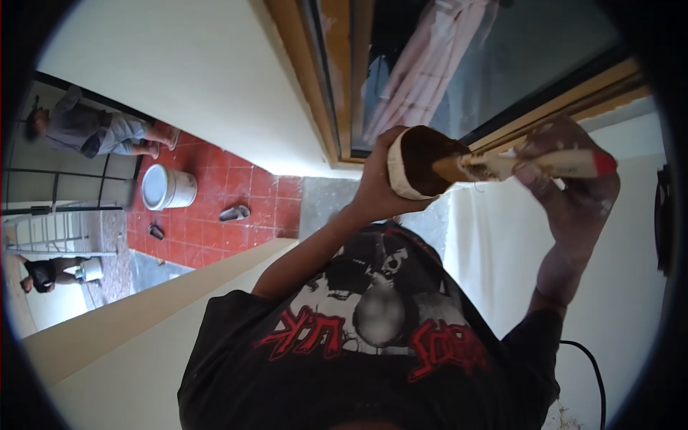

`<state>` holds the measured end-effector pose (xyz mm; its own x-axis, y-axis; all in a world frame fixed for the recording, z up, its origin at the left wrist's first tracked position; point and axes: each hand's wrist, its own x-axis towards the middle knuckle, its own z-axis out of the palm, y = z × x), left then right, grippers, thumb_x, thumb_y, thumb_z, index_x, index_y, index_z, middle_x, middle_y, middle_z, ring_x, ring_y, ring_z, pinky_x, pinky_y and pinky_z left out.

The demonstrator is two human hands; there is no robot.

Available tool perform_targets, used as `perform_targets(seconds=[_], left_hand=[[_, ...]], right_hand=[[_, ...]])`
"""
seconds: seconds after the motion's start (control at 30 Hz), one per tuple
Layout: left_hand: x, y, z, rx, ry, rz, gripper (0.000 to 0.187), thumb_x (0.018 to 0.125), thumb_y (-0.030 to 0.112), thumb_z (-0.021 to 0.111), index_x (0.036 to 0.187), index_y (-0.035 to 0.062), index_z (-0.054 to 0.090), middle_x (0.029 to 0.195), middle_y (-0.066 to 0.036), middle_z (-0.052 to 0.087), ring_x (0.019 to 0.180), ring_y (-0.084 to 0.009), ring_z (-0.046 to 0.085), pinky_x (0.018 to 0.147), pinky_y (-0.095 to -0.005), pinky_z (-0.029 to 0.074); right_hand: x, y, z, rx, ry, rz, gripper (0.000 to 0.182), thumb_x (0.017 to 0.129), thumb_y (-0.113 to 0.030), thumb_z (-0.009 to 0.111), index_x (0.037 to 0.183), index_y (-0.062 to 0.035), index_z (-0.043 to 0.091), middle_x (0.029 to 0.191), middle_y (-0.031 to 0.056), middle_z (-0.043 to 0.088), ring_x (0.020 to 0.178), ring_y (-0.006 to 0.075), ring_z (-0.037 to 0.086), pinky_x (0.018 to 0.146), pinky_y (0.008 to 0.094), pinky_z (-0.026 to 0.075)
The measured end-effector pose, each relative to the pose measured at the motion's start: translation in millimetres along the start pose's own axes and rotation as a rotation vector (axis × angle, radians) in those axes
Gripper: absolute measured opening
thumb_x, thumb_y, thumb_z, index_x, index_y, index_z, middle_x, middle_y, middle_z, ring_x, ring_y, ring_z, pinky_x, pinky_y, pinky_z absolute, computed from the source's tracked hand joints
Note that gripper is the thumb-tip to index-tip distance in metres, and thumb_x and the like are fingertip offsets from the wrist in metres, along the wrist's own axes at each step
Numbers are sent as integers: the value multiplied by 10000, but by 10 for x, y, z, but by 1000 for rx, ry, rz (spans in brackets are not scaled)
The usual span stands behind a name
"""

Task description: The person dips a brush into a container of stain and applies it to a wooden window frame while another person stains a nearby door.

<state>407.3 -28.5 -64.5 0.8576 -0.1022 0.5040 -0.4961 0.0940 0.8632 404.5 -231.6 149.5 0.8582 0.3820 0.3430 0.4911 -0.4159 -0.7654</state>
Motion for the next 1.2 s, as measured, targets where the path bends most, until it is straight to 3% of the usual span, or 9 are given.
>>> perform_targets(seconds=[0.07, 0.13, 0.17, 0.27, 0.63, 0.7, 0.93, 1.03, 1.2], left_hand=[[-28, 0, -3, 50, -17, -24, 1017, 614, 123, 940, 1418, 35, 322, 1316, -142, 530, 1228, -242, 562, 1031, -374, 470], [-53, -40, 60, -102, -62, -64, 1051, 617, 140, 943, 1410, 30, 262, 1337, -161, 478, 1258, -251, 535, 1055, -392, 470], [-31, -15, 95, -147, -77, -71, 1041, 622, 113, 935, 1407, 26, 257, 1326, -165, 486, 1241, -246, 553, 1039, -393, 488], [12, -6, 154, -98, -112, -30, 1044, 612, 114, 935, 1408, 30, 263, 1318, -161, 488, 1235, -244, 552, 1038, -393, 480], [90, 57, 269, -22, -133, -87, 1059, 570, 187, 954, 1390, 31, 304, 1304, -138, 488, 1223, -243, 536, 1037, -392, 451], [74, 82, 281, -1, -124, -88, 1056, 566, 201, 960, 1382, 26, 312, 1289, -135, 499, 1220, -245, 539, 1026, -394, 455], [161, -10, 333, -23, -79, -121, 1012, 567, 228, 959, 1362, 36, 365, 1283, -138, 501, 1217, -258, 527, 1050, -413, 421], [300, -45, 251, 16, -71, -50, 1012, 591, 177, 964, 1395, 43, 364, 1306, -148, 554, 1217, -236, 575, 1027, -389, 477], [400, -20, 237, 13, -27, -22, 988, 602, 171, 958, 1380, 30, 365, 1270, -156, 574, 1174, -246, 606, 1006, -378, 495]], right_hand=[[63, 53, 139, -29, -5, -70, 254, 753, -144, 853, 960, -63, 732, 972, 66, 719, 803, 162, 670, 780, 317, 545], [136, 61, 141, -333, -219, -352, 246, 708, -176, 883, 890, -78, 750, 889, 37, 729, 750, 146, 652, 689, 301, 504], [143, 187, 170, -317, -199, -412, 286, 687, -185, 885, 922, -84, 758, 868, 42, 744, 694, 156, 616, 565, 303, 454], [116, 347, 166, -306, -230, -242, 306, 649, -235, 905, 896, -111, 775, 862, 14, 745, 735, 143, 605, 640, 295, 472], [57, 563, 93, -376, -229, -278, 288, 697, -222, 874, 941, -116, 762, 890, 15, 732, 781, 166, 605, 658, 303, 479], [77, 586, 82, -391, -216, -423, 214, 733, -207, 814, 892, -87, 734, 856, 20, 723, 768, 180, 616, 601, 330, 510], [324, 660, 84, -403, -191, -422, 191, 740, -206, 793, 885, -94, 739, 857, 7, 718, 739, 181, 599, 587, 309, 506], [414, 683, 160, -328, -277, -311, 190, 746, -203, 788, 903, -98, 767, 880, 5, 721, 721, 174, 559, 563, 304, 482], [462, 632, 171, -392, -281, -374, 268, 696, -237, 820, 934, -121, 781, 867, -24, 737, 695, 158, 494, 531, 293, 448]])
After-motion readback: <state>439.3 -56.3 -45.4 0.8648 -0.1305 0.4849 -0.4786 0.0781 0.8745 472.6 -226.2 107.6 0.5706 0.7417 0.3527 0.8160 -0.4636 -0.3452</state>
